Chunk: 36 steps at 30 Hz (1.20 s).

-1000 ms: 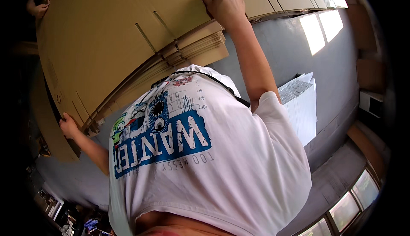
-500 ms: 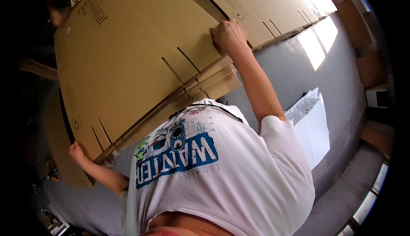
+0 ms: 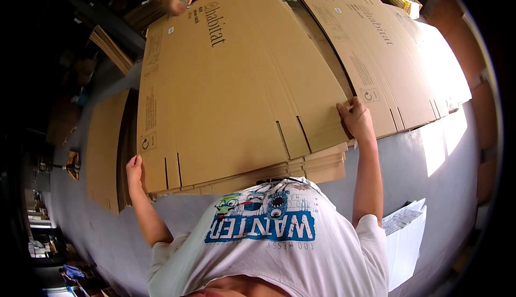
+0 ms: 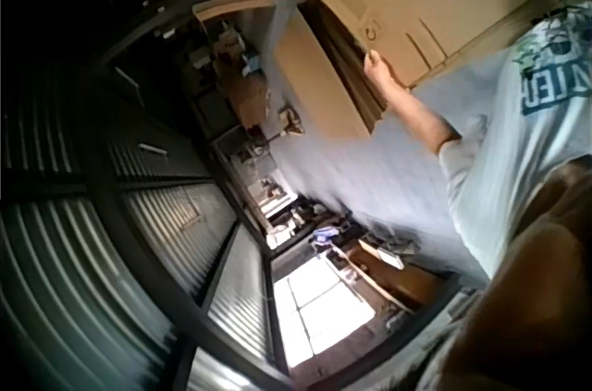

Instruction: The person repeatedly picks up flat cardboard boxes from a pile and stacks them onto a growing stack. The person handles the boxes by hand, lifting and placing them one by one. Another person is visible in the background working with similar materials.

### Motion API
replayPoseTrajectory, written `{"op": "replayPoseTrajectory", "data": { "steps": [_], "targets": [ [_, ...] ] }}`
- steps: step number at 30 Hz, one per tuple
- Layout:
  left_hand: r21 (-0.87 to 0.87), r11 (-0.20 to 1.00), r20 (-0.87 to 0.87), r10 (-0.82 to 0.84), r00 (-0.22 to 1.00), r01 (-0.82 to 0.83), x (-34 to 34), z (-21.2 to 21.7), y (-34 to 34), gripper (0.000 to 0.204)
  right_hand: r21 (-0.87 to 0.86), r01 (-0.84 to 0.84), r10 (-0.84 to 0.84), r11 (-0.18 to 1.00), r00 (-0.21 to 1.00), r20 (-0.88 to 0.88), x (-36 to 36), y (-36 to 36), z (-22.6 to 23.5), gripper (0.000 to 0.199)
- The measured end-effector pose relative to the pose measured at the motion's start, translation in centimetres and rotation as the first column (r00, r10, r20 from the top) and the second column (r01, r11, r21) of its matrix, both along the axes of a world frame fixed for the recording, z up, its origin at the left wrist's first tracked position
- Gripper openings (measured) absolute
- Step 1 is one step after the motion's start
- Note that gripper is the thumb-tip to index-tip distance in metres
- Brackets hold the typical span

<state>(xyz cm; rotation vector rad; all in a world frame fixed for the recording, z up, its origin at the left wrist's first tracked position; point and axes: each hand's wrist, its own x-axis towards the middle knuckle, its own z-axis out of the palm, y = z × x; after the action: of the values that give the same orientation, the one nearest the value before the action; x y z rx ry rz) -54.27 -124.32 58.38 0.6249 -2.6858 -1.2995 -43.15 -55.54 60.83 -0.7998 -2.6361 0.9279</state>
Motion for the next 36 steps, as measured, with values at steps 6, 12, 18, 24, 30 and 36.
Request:
{"op": "replayPoseTrajectory", "data": {
  "steps": [6,12,18,24,30,36],
  "targets": [
    [-0.31,0.951,-0.094,-0.035,0.995,0.004,0.5,-0.6,0.7,0.039,0.053,0.017,-0.016,0.998,1.0,-0.004,-0.3,0.2,-0.8,0.046],
    [-0.364,0.931,-0.071,-0.047,0.996,0.018,0.2,-1.9,-1.0,0.044,0.084,-0.017,0.021,0.996,0.999,-0.048,-0.4,0.2,-1.5,0.043],
    [0.131,0.975,-0.01,-0.178,0.984,0.178,-0.8,0.4,-2.0,0.042,-0.443,-0.219,0.15,0.869,0.971,-0.187,0.0,2.3,1.0,0.04],
    [0.523,0.788,-0.043,-0.355,0.934,0.324,1.7,4.9,2.2,0.051,-0.342,-0.227,0.157,0.912,0.963,-0.221,2.4,7.2,6.9,0.036],
    [0.588,0.673,-0.211,-0.407,0.889,0.448,0.4,5.0,23.3,0.056,-0.627,-0.204,-0.338,0.752,0.698,-0.631,12.5,22.5,10.1,0.035],
    [0.675,0.468,-0.351,-0.477,0.806,0.571,-3.7,3.2,53.9,0.064,-0.835,-0.27,-0.577,0.48,0.619,-0.533,13.2,19.0,3.2,0.068]
  ]
}}
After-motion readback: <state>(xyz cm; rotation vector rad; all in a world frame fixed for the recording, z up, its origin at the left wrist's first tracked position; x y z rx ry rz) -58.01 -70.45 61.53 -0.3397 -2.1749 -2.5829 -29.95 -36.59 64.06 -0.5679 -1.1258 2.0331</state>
